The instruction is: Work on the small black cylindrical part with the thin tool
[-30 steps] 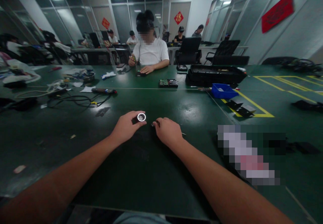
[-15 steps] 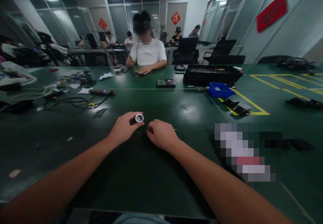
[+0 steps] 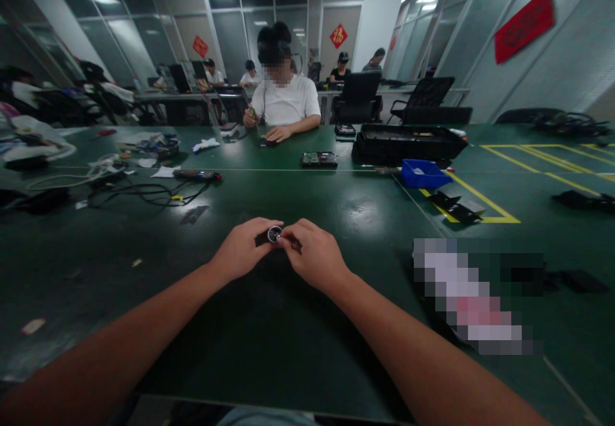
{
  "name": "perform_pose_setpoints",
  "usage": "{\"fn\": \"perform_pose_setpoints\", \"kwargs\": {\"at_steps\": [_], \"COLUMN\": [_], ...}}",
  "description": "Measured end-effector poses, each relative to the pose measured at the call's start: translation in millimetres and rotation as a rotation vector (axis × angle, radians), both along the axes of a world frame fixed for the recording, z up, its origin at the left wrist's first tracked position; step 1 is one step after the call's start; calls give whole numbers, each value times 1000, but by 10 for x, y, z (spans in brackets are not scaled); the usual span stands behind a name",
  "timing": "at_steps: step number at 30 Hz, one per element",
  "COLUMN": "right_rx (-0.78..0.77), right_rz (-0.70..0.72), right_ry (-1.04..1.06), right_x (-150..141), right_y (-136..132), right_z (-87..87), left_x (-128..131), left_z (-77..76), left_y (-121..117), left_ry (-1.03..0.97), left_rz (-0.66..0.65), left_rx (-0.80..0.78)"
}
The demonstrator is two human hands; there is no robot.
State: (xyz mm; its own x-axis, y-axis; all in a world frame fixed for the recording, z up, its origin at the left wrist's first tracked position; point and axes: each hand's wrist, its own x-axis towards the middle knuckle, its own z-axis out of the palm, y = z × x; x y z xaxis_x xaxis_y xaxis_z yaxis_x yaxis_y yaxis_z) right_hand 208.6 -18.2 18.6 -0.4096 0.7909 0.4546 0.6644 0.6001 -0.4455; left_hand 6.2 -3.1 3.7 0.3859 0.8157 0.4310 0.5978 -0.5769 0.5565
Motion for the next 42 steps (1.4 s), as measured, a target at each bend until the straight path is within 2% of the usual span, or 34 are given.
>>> {"fn": "perform_pose_setpoints", "kwargs": {"at_steps": [2,7,16,24,31,37,42], "right_rx": [0,5,-21,68,161,238,217], "right_rz": [-10,-156,-170,-22,-27,-35,24], "right_ry": [1,39,54,213,151,310,271], "right_x": [-11,-18,-30,5,50,66,60], "right_y": [8,30,6,-101,-210,-311,-288], "right_z": [-5,-17,-4,101,152,153,146], "left_x": [11,22,23,-4,-46,-60,-51], "left_z": [5,19,36,-31,-73,-100,-89], "left_y": [-15,-33,-59,6,63,77,68], "left_ry": [12,34,65,-74,-128,-128,-140], "left_rz": [-34,-55,-77,-7,63,61,50], "left_rx": [6,20,31,-9,-45,-43,-29]}}
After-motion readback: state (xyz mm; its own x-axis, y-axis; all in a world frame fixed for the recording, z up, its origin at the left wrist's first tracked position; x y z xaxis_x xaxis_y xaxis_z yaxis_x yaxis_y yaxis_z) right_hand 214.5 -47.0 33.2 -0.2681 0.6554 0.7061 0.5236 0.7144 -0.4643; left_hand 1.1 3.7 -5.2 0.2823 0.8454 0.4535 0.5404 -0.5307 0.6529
